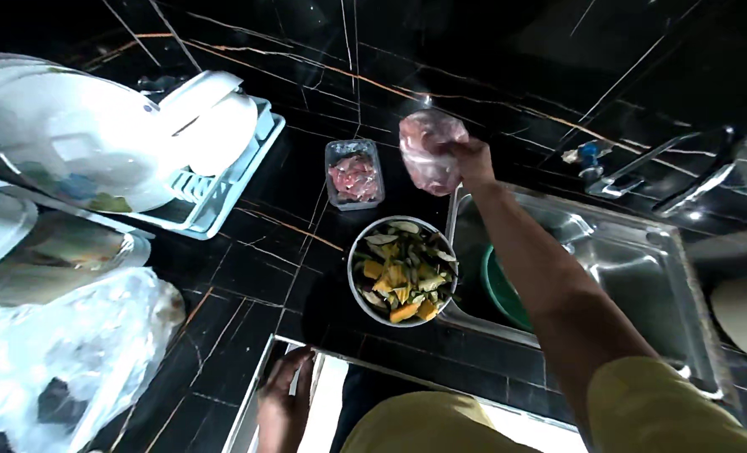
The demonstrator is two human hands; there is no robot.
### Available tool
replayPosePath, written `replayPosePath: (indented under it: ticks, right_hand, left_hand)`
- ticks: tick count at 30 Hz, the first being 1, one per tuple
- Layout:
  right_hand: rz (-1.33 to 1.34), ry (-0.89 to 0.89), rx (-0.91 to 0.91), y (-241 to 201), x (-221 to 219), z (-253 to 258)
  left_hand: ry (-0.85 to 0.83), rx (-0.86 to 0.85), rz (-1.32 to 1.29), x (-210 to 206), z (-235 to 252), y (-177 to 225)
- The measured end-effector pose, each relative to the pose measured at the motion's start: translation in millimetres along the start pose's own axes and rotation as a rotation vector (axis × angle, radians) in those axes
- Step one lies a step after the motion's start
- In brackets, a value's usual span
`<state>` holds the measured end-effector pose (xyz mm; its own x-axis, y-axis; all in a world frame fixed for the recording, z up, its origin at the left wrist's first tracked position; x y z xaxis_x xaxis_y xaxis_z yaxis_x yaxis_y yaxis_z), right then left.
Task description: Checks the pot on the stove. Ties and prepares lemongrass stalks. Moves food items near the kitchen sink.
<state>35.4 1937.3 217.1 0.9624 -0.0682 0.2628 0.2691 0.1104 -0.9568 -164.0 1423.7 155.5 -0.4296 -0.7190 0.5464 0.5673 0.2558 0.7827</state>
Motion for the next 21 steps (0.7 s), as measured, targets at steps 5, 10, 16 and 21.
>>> replayPosePath:
  ticks: [5,10,16,21]
  right_hand:
    - [-0.544,0.074,0.047,16.1,-26.1,6.0]
    - [-0.657,-0.231,0.104,34.5,-86.7,-3.8]
    - [-0.637,-0.559,0.513,-27.0,-192.2,-50.7]
    - [-0.848,-0.730,0.477,6.5,-249.1,-70.6]
  left_hand:
    - [0.045,-0.026,0.016,-0.5,-10.3,4.1]
    - [0.058,0.017,0.034,-0.7,-16.4,-9.2]
    - [0.155,0.022,0.155,-22.1,2.8,-32.3]
    - [0.178,-0.068,0.138,-65.3,34.9,-42.5]
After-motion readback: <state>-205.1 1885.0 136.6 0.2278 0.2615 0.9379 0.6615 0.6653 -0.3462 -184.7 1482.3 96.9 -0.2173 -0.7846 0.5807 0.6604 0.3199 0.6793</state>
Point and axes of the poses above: each hand's wrist, its own z-axis towards the middle knuckle, its own x-axis out of the back of the hand, y = z × x, the point moved 7 cm from there along z, towards the middle knuckle, and after that the axes turned 13 degrees about y, right-handed, at the moved point
